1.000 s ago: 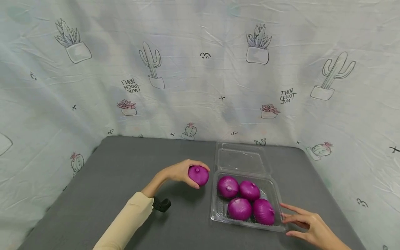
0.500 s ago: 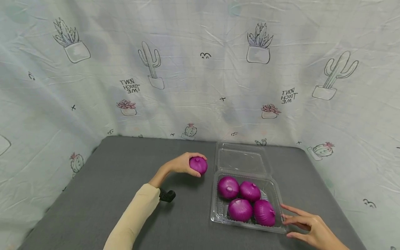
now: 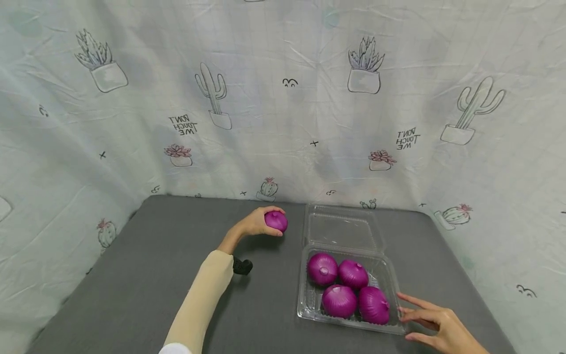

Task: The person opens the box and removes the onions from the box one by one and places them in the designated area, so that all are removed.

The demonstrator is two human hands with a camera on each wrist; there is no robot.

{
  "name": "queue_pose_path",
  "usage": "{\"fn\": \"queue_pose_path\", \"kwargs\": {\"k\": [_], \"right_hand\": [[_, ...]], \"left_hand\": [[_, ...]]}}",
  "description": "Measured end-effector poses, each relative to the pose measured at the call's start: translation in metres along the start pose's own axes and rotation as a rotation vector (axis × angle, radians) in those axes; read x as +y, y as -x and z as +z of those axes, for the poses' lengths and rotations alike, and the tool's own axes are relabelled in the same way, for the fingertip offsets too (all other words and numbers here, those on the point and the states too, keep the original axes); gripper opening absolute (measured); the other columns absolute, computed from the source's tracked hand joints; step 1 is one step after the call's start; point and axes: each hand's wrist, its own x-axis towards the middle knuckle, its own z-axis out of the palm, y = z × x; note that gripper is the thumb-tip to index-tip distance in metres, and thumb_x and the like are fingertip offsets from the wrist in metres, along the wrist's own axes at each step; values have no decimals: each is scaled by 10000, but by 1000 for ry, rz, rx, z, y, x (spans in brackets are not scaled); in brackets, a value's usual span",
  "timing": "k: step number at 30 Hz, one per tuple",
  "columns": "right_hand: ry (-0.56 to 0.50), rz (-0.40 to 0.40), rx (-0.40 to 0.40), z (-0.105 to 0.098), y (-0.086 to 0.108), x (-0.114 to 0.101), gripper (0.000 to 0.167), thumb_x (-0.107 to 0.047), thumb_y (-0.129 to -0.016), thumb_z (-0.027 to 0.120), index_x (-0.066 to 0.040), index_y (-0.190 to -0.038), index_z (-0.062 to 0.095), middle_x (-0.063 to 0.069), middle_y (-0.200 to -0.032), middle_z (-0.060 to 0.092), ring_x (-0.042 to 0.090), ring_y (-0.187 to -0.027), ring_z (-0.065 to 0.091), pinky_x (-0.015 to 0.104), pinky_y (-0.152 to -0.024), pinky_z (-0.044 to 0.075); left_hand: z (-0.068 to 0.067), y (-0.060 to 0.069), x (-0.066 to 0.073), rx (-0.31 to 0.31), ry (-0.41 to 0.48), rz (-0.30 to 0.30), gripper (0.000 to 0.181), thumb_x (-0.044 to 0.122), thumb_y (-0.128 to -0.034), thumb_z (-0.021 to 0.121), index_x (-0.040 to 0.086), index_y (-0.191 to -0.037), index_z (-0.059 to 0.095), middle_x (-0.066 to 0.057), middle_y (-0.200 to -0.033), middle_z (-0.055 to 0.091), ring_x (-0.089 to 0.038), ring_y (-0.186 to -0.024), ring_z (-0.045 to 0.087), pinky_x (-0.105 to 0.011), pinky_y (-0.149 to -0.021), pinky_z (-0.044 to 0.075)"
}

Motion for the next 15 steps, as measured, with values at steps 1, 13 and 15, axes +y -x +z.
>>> {"fn": "queue_pose_path", "kwargs": {"k": [1,13,15], "right_hand": [[-10,0,-1,0,0,0,413,144,-666,770,7,-1046,683,34,-1436,471,56,-1132,580,175,-798,506],[-33,116,-34,-1,-2,-8,328,82,-754,737,10,-1070,687,-60,-1426,471,59,-1110,588,241,-743,547],[-33,125,-34,-3,-2,-9,320,76,-757,737,11,-1066,687,-62,-1424,472,61,-1110,588,246,-746,549]], "left_hand": [[0,-2,0,14,-3,-5,635,200,-759,812,90,-1319,534,-104,-1217,556,-243,-1016,573,-342,-796,536],[6,-23,-12,153,-105,0,627,209,-730,840,123,-1285,562,-141,-1214,573,-285,-1041,576,-393,-816,532],[9,-25,-14,162,-97,11,624,207,-731,838,106,-1282,562,-152,-1210,577,-293,-1044,576,-402,-820,530]]}}
